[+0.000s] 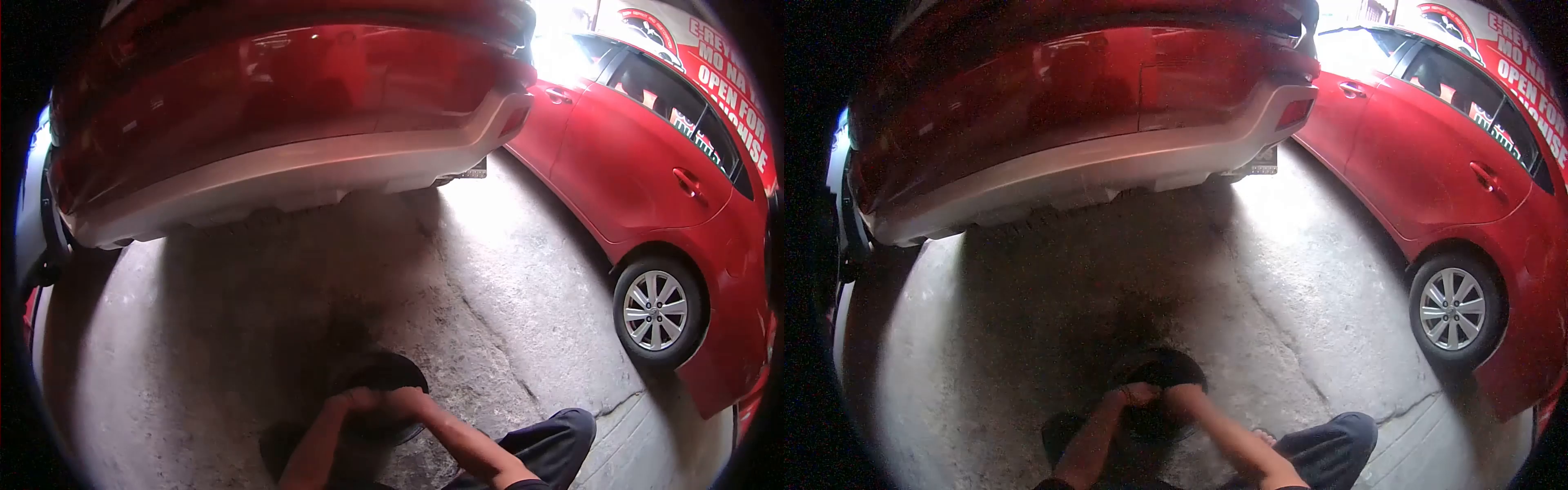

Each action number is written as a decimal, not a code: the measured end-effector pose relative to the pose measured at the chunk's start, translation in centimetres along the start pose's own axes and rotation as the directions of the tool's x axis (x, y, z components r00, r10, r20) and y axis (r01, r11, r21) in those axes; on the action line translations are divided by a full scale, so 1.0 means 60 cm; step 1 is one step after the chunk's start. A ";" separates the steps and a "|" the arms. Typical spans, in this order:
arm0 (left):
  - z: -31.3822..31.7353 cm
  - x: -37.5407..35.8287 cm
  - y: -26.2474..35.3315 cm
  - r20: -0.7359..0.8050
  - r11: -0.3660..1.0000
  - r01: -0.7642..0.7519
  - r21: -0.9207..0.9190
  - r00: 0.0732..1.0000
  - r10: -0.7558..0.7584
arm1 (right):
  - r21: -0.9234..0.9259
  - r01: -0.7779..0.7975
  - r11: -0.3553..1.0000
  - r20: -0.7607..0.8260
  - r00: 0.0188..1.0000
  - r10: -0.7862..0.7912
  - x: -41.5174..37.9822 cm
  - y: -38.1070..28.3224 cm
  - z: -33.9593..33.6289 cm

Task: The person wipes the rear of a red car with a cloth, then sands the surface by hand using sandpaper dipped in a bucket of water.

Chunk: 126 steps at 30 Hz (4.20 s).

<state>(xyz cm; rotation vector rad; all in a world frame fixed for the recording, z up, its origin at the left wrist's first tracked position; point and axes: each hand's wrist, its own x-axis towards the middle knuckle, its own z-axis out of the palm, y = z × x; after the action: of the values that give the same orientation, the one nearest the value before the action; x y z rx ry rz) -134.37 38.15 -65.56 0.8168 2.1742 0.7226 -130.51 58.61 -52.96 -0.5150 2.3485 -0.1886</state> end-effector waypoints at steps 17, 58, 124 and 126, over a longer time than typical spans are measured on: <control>-0.094 -0.089 0.104 -0.818 0.977 0.213 -0.012 0.560 -0.132 | -0.200 0.256 0.946 -0.036 0.963 -0.268 -0.122 -0.046 -0.139; 0.110 -0.056 0.222 -0.258 0.334 -0.025 -0.942 -0.583 -0.771 | 0.340 0.729 0.594 -0.316 0.684 -0.658 0.127 0.220 -0.248; -0.125 0.085 0.401 -0.563 -0.014 -0.678 -0.735 0.623 -0.543 | 0.888 0.423 0.181 -0.351 0.877 -0.329 -0.029 0.276 -0.260; -0.121 0.088 0.392 -0.647 0.216 -0.647 -0.732 0.559 -0.518 | 0.962 0.258 -0.090 -0.273 0.913 -0.303 -0.043 0.265 -0.276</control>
<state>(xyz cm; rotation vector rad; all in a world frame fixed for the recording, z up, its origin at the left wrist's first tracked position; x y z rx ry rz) -134.94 55.40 -47.20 -0.3340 1.5492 2.6944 -144.96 74.00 -43.58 -0.1835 1.3131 -1.9518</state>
